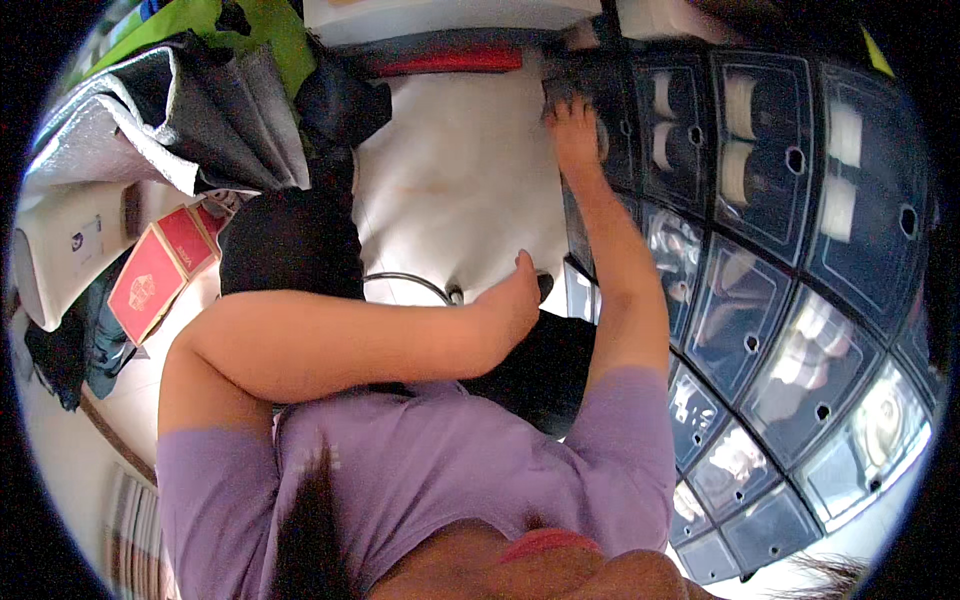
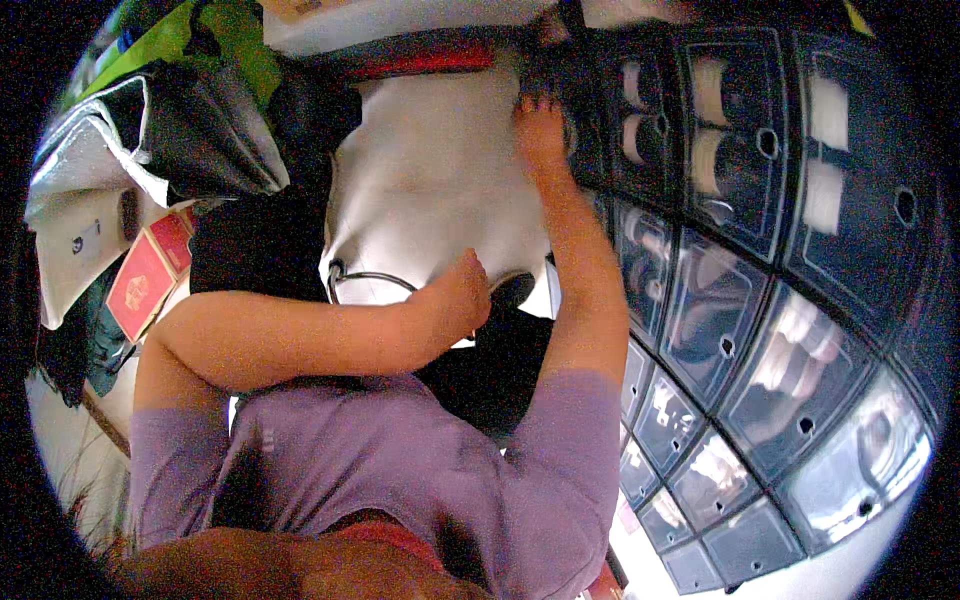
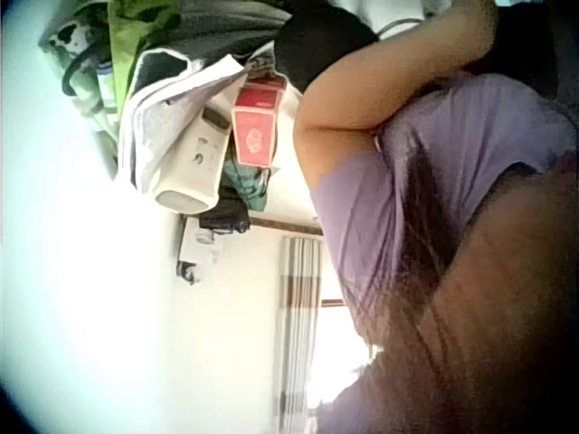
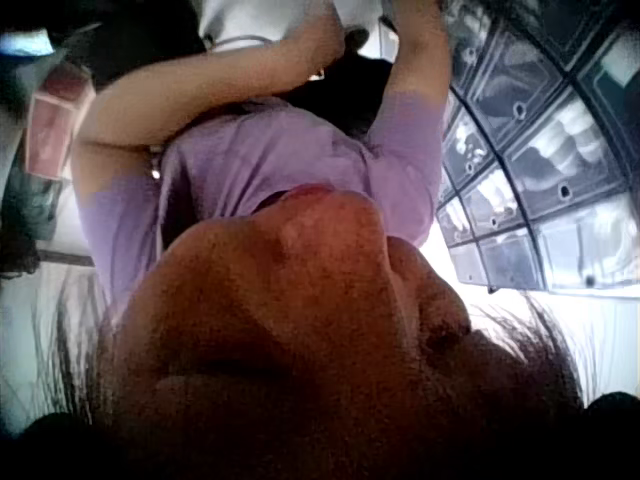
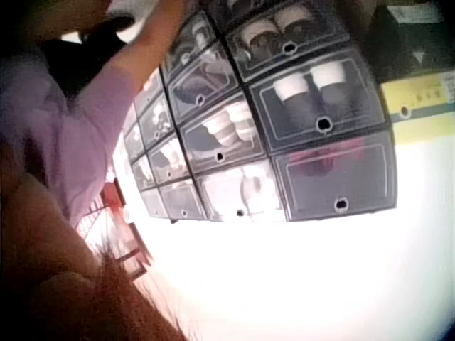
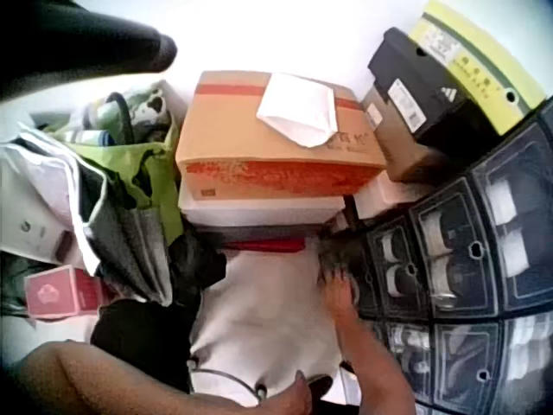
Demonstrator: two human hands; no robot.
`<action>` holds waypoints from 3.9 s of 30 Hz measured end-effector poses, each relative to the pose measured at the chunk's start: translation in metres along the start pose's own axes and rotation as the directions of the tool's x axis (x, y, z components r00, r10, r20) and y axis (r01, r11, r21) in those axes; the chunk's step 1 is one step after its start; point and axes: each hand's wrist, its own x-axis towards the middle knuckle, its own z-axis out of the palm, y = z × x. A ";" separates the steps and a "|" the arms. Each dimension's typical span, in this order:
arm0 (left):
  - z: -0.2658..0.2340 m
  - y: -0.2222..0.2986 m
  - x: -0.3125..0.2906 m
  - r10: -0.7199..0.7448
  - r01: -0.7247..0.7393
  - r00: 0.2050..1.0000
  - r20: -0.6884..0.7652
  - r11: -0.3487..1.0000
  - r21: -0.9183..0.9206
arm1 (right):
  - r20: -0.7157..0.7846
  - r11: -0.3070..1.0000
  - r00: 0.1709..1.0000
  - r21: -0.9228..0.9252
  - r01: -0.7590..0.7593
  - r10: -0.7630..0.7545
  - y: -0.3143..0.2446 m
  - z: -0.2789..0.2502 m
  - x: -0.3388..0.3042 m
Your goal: The person wipes the exterior surfaces of multiple plastic shoe boxes using a grey cloth. They move between different stacks of boxes, wiping the lids and sides while sitting on a stool.
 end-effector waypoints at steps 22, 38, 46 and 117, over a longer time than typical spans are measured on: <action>-0.028 -0.004 -0.001 0.000 -0.021 0.977 0.212 0.995 0.093 | 0.056 0.999 0.997 0.021 0.042 -0.043 -0.022 0.052 -0.010; -0.027 -0.016 -0.001 0.018 -0.035 0.987 0.158 0.993 0.111 | 0.297 0.959 0.945 -0.203 0.199 -0.133 -0.043 0.114 -0.050; 0.011 -0.007 0.024 -0.046 0.056 0.995 0.084 0.992 -0.115 | 0.592 0.984 0.803 -0.091 0.151 -0.069 -0.048 0.064 -0.150; 0.025 -0.122 0.026 -0.099 0.075 0.986 -0.137 0.982 -0.171 | -0.557 0.731 0.790 -0.422 -0.537 0.258 0.215 -0.422 -0.136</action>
